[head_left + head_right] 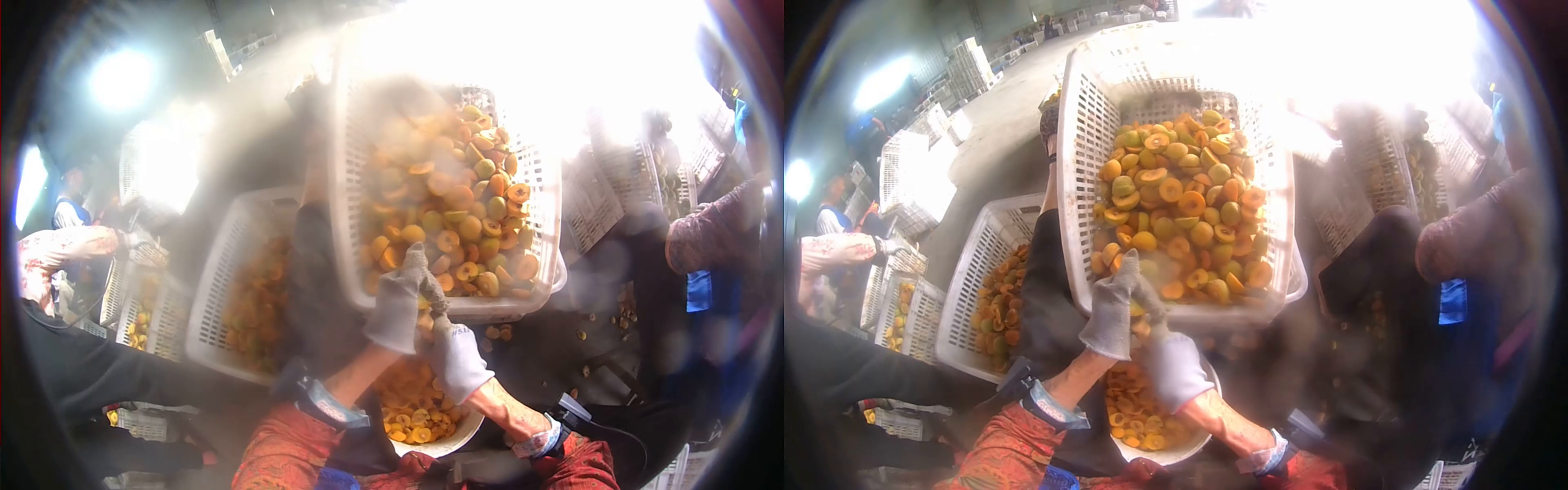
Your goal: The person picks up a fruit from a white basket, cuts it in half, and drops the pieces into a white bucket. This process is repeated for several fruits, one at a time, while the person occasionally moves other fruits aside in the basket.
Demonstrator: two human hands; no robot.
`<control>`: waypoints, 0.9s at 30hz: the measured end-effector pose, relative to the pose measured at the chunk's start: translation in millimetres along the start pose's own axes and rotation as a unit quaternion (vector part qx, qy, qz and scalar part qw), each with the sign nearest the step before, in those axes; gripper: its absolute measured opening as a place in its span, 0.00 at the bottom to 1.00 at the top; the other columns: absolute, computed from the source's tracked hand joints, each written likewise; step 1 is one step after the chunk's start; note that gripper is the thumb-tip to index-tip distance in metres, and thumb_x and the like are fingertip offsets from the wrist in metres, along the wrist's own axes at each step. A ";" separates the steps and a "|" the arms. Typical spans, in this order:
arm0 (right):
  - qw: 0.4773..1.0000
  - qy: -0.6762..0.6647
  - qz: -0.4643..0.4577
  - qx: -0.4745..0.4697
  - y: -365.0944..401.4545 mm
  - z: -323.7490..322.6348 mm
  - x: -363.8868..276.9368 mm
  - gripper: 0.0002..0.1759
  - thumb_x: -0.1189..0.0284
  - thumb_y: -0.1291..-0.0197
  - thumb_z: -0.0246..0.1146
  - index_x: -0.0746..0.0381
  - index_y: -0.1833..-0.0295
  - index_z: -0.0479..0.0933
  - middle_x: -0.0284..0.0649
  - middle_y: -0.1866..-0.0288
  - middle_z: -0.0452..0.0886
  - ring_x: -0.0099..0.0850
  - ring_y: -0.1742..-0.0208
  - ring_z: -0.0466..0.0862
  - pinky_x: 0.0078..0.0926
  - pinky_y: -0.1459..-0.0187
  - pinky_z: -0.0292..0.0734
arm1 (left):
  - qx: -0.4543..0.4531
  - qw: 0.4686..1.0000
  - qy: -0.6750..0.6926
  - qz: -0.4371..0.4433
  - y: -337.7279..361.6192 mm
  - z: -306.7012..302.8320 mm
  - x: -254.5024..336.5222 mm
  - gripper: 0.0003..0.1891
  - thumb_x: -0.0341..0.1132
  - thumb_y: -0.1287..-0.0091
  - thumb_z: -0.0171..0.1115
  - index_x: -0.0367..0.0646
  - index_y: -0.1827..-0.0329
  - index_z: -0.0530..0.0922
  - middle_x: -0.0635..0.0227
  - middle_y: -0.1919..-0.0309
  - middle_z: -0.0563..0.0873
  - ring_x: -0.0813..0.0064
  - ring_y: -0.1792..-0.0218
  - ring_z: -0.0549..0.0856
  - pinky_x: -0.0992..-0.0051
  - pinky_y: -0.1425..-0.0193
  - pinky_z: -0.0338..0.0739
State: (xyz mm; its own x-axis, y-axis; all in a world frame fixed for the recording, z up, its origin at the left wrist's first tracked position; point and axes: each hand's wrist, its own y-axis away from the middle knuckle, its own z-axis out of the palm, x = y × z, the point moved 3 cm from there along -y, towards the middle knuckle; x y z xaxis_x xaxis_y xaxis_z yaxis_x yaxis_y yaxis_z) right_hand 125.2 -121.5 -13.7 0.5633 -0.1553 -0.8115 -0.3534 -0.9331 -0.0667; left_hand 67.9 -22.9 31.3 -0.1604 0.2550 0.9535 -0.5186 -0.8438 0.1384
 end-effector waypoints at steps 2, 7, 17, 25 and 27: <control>0.981 -0.093 0.098 -0.142 -5.4 -11.1 -19.8 0.10 0.72 0.41 0.61 0.68 0.58 0.73 0.36 0.81 0.77 0.28 0.84 0.75 0.25 0.83 0.68 | -0.031 0.997 0.064 -0.008 0.5 -4.4 3.2 0.23 0.46 0.29 0.52 0.46 0.83 0.73 0.70 0.88 0.74 0.75 0.86 0.75 0.75 0.76 0.74; 0.880 -0.336 0.122 -0.313 -0.2 -32.3 -15.0 0.13 0.73 0.41 0.61 0.66 0.53 0.74 0.32 0.77 0.74 0.19 0.81 0.70 0.18 0.79 0.68 | -0.060 0.954 0.255 -0.142 12.8 10.3 18.4 0.18 0.46 0.29 0.55 0.46 0.75 0.75 0.72 0.85 0.74 0.75 0.83 0.76 0.75 0.72 0.75; 0.963 0.158 -0.166 -0.142 -11.0 -46.7 -14.6 0.21 0.72 0.45 0.62 0.62 0.44 0.71 0.48 0.68 0.82 0.44 0.70 0.82 0.36 0.67 0.78 | -0.155 0.870 0.412 -0.223 -15.0 -30.3 -5.5 0.12 0.43 0.31 0.57 0.49 0.72 0.74 0.74 0.77 0.78 0.76 0.72 0.80 0.75 0.65 0.78; 0.876 0.272 -0.023 -0.397 41.9 -44.8 23.1 0.14 0.64 0.40 0.57 0.62 0.58 0.82 0.48 0.67 0.84 0.44 0.65 0.85 0.38 0.65 0.80 | 0.457 0.699 -0.484 0.260 -8.4 -186.1 132.2 0.35 0.64 0.33 0.44 0.38 0.43 0.76 0.59 0.57 0.85 0.67 0.60 0.86 0.70 0.50 0.80; 0.914 0.316 -0.038 -0.250 23.1 -67.1 8.7 0.10 0.68 0.43 0.59 0.62 0.61 0.81 0.48 0.68 0.84 0.44 0.64 0.85 0.38 0.65 0.79 | 0.470 0.687 -0.474 0.286 5.9 -171.3 140.4 0.33 0.61 0.31 0.44 0.38 0.39 0.73 0.57 0.52 0.84 0.66 0.53 0.83 0.71 0.46 0.77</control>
State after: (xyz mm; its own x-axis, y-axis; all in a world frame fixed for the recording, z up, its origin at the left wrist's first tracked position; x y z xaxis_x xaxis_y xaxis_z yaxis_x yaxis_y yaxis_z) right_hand 172.1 -166.1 16.6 0.9471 -0.0928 -0.3072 0.0012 -0.9563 0.2923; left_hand -101.5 88.8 120.1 0.7384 -0.2925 0.6076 0.2446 -0.7235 -0.6456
